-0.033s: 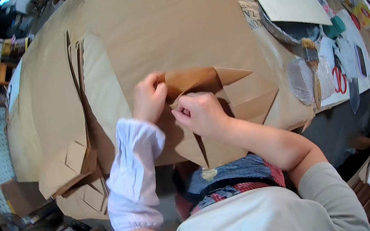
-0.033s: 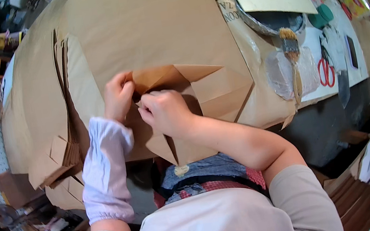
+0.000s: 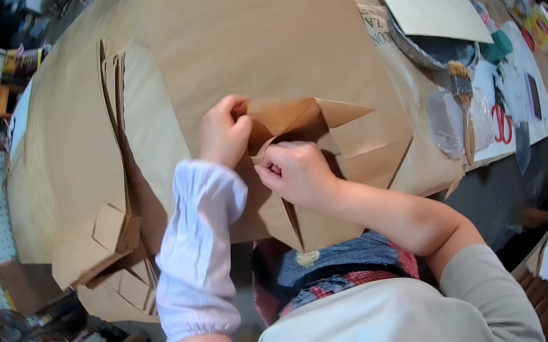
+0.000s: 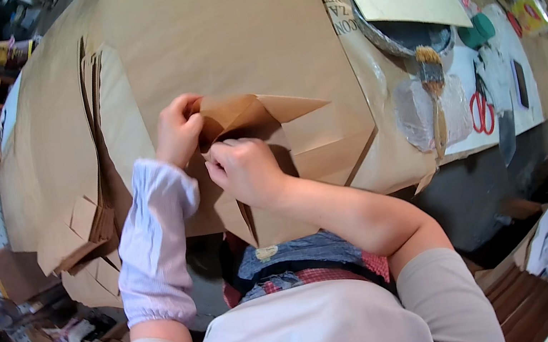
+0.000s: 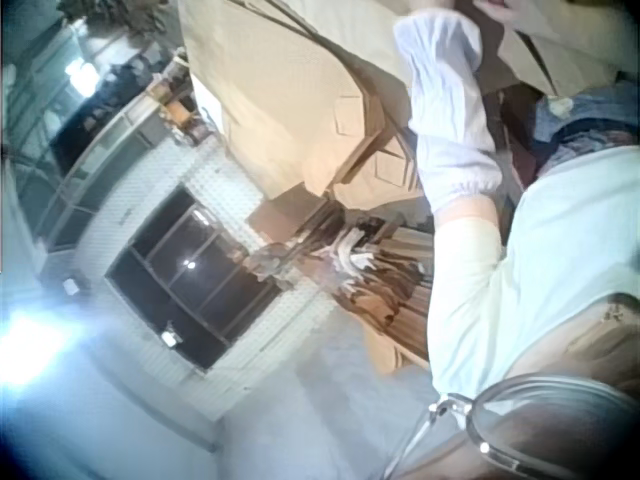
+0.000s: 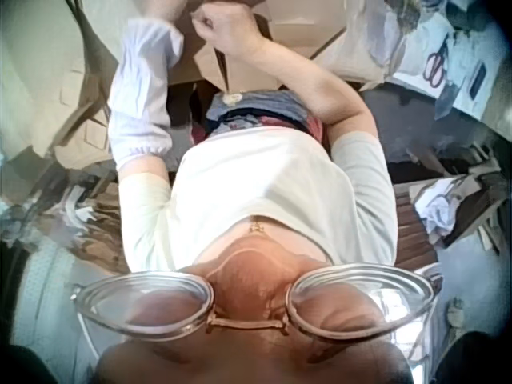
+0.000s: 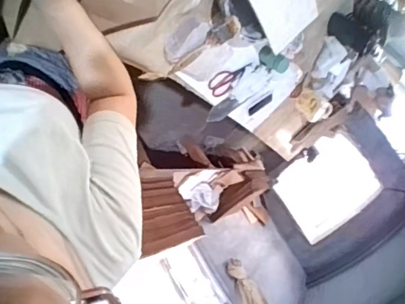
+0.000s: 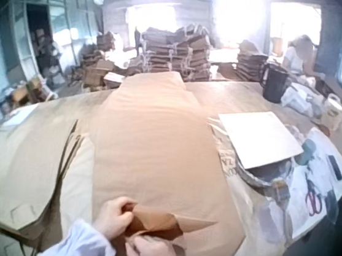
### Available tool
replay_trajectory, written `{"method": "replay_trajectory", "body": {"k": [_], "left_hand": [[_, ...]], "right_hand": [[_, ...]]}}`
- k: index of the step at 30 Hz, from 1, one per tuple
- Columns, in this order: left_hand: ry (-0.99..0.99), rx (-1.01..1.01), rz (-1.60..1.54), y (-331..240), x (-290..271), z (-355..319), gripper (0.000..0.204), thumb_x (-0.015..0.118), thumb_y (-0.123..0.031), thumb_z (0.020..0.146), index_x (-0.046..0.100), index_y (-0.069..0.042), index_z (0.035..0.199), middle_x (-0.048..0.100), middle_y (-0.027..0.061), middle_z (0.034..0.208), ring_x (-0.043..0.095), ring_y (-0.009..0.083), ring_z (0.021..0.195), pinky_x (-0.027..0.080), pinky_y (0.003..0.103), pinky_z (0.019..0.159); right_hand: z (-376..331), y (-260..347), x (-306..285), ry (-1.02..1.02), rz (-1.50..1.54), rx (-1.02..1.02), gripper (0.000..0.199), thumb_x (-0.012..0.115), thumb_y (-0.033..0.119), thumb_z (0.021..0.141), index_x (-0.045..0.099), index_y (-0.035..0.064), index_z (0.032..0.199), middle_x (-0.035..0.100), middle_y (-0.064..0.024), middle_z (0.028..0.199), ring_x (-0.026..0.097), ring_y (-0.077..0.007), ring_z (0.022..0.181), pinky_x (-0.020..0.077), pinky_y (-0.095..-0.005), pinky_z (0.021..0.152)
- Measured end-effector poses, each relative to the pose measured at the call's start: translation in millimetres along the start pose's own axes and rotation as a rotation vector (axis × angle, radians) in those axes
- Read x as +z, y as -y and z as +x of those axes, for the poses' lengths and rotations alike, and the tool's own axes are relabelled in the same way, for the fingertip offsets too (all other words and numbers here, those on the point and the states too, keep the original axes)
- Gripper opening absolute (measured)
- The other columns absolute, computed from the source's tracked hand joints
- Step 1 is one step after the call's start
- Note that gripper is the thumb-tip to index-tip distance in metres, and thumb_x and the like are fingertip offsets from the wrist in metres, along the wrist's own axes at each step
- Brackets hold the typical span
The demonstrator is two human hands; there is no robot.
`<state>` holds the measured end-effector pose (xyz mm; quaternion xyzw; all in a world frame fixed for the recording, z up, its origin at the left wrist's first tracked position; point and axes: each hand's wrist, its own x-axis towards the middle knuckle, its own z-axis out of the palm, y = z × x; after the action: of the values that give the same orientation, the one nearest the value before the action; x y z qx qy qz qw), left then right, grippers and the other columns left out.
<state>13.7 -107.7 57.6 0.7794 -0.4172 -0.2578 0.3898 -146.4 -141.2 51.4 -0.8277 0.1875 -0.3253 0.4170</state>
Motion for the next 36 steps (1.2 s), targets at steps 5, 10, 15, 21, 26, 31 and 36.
{"method": "replay_trajectory", "body": {"k": [5, 10, 15, 21, 26, 31, 36], "left_hand": [[0.214, 0.035, 0.112, -4.1, 7.3, 23.1, 0.035, 0.064, -0.004, 0.071, 0.059, 0.003, 0.105, 0.065, 0.0091, 0.081, 0.061, 0.0162, 0.082, 0.05, 0.033, 0.072], [0.244, -0.036, 0.026, -10.3, -4.8, 34.9, 0.024, 0.074, -0.01, 0.076, 0.06, 0.001, 0.093, 0.062, 0.0063, 0.076, 0.057, 0.0132, 0.071, 0.047, 0.03, 0.065], [0.058, 0.013, 0.214, -16.2, 11.1, 27.9, 0.017, 0.075, -0.012, 0.076, 0.063, -0.001, 0.081, 0.064, 0.0107, 0.076, 0.062, 0.0231, 0.073, 0.05, 0.036, 0.067], [0.006, 0.969, 0.992, -44.1, 30.5, -17.2, 0.013, 0.068, -0.019, 0.081, 0.069, -0.006, 0.081, 0.066, 0.0111, 0.094, 0.064, 0.0272, 0.082, 0.051, 0.04, 0.07], [0.591, 0.041, 1.138, -67.8, 68.1, -67.9, 0.009, 0.06, -0.016, 0.084, 0.067, -0.011, 0.083, 0.068, 0.0091, 0.088, 0.067, 0.0266, 0.088, 0.054, 0.04, 0.069], [0.291, -0.13, 1.226, -21.5, 33.6, -78.0, 0.023, 0.055, -0.017, 0.089, 0.065, -0.013, 0.11, 0.067, 0.0072, 0.105, 0.066, 0.023, 0.096, 0.055, 0.042, 0.076], [0.291, 0.004, 0.948, -10.2, -13.9, -72.6, 0.043, 0.061, -0.009, 0.078, 0.057, -0.01, 0.12, 0.068, 0.0126, 0.102, 0.065, 0.0295, 0.097, 0.053, 0.041, 0.079]], "right_hand": [[17.6, 7.1, -31.7, 0.069, -0.427, -0.234, 0.013, 0.068, 0.011, 0.07, 0.057, 0.0072, 0.076, 0.059, -0.0081, 0.075, 0.06, -0.0253, 0.076, 0.0499, -0.0384, 0.063], [80.3, -17.6, -87.9, 0.381, -0.583, -0.521, 0.024, 0.074, 0.012, 0.063, 0.063, 0.0057, 0.083, 0.058, -0.007, 0.085, 0.056, -0.028, 0.089, 0.0476, -0.0394, 0.076], [18.7, -5.9, -85.4, 0.931, -0.783, -0.681, 0.006, 0.059, 0.012, 0.072, 0.063, 0.0084, 0.072, 0.059, -0.0064, 0.079, 0.06, -0.0221, 0.083, 0.0503, -0.036, 0.065], [-10.0, 1.6, -95.2, 0.841, -1.212, -0.144, 0.035, 0.067, 0.033, 0.079, 0.063, 0.0043, 0.099, 0.065, -0.0058, 0.089, 0.065, -0.025, 0.087, 0.0516, -0.0346, 0.072], [49.1, 12.1, -68.6, 1.334, -1.166, 0.099, 0.052, 0.075, 0.03, 0.074, 0.055, 0.0043, 0.114, 0.071, -0.0071, 0.097, 0.069, -0.0219, 0.094, 0.053, -0.0331, 0.073], [27.1, 8.8, -86.3, 1.183, -1.253, 0.188, 0.06, 0.077, 0.024, 0.07, 0.051, 0.0051, 0.12, 0.07, -0.0086, 0.096, 0.068, -0.0224, 0.097, 0.054, -0.0346, 0.074], [16.8, -23.1, -122.3, 0.962, -1.168, 0.097, 0.049, 0.07, 0.01, 0.069, 0.053, 0.0037, 0.114, 0.067, -0.0105, 0.089, 0.067, -0.0273, 0.09, 0.0534, -0.0369, 0.075]]}}
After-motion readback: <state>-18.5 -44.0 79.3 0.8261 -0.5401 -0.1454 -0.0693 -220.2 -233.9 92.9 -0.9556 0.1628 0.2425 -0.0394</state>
